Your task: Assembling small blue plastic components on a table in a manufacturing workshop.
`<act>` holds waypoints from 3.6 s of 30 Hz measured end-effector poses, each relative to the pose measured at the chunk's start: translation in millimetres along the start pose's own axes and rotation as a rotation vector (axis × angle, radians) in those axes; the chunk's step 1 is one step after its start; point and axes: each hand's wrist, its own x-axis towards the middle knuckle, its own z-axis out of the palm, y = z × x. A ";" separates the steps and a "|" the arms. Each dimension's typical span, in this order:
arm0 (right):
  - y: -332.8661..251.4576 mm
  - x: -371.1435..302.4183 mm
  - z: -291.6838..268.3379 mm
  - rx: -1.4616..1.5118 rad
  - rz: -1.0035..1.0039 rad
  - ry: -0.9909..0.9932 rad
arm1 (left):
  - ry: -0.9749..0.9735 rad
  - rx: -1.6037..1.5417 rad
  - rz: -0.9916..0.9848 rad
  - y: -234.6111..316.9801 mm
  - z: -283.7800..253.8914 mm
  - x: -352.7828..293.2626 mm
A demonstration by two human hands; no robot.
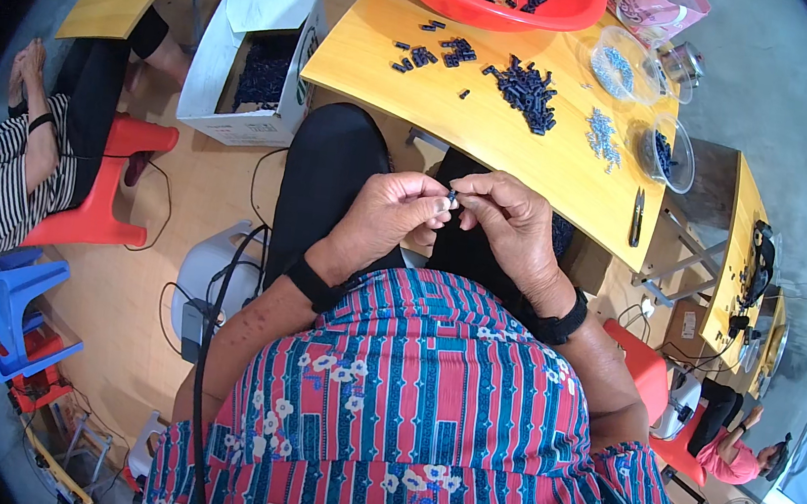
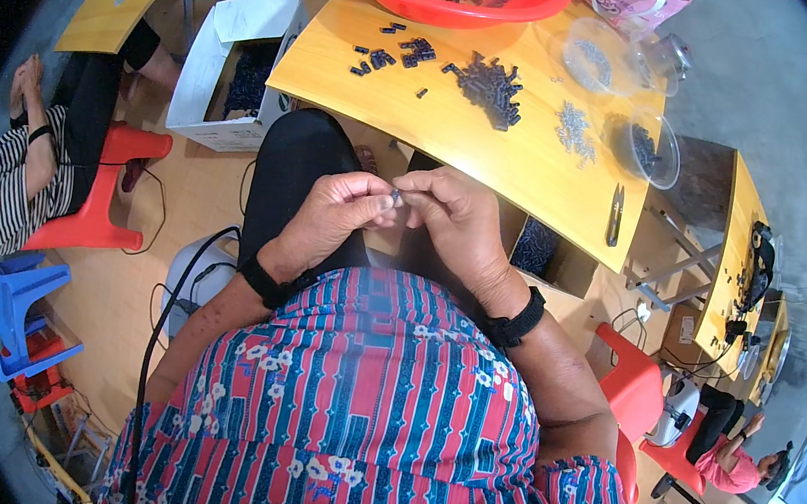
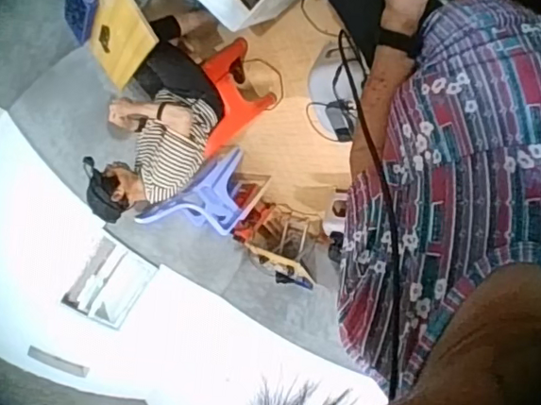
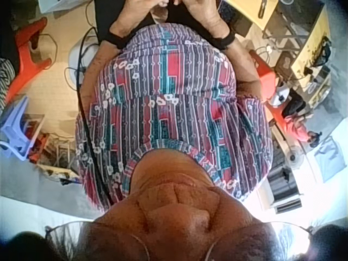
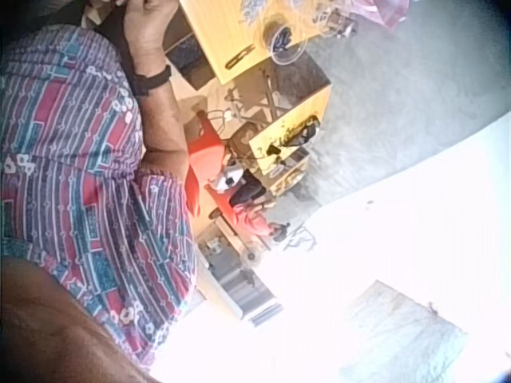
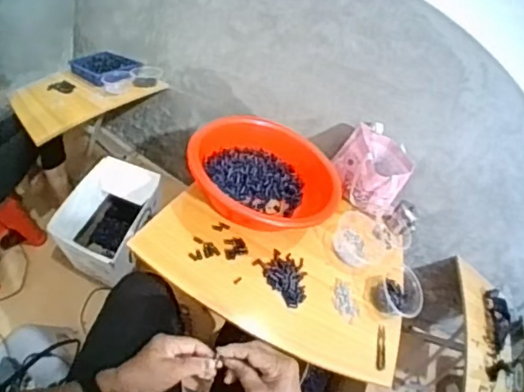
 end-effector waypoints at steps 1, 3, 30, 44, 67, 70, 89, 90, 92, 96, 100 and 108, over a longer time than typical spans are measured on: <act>-1.0 0.1 -0.1 0.011 -0.031 -0.009 | -0.005 -0.007 0.003 0.2 0.4 -0.3; -0.3 0.5 0.3 0.022 -0.060 -0.018 | -0.009 -0.014 0.004 -0.3 0.4 -0.1; 21.2 5.5 6.5 -0.135 -0.261 0.020 | 0.073 -0.007 0.072 -2.0 3.1 4.0; 26.6 97.4 -20.1 -0.526 -0.392 0.104 | 0.107 -0.016 -0.016 -0.8 -9.7 14.9; 33.6 87.5 -19.2 -0.575 -0.328 0.023 | 0.139 0.126 0.108 -2.0 -12.4 9.5; 30.7 71.2 -17.5 -0.279 -0.119 -0.002 | 0.112 0.126 0.119 3.0 -6.1 5.2; 13.0 18.3 -2.6 0.415 0.248 -0.183 | 0.087 0.138 0.216 -4.9 4.5 -7.9; 11.5 17.7 -2.7 0.405 0.246 -0.176 | 0.091 0.142 0.215 -3.3 5.5 -8.8; 10.1 18.2 -2.1 0.387 0.248 -0.170 | 0.100 0.145 0.207 -2.3 6.2 -8.4; 15.0 19.2 -2.5 0.383 0.257 -0.164 | 0.092 0.137 0.206 -3.3 6.0 -6.2; 13.8 18.7 -1.9 0.405 0.267 -0.165 | 0.090 0.119 0.187 -5.4 5.5 -6.0; 11.9 18.6 -2.6 0.428 0.301 -0.168 | 0.100 0.148 0.198 -5.1 4.9 -6.4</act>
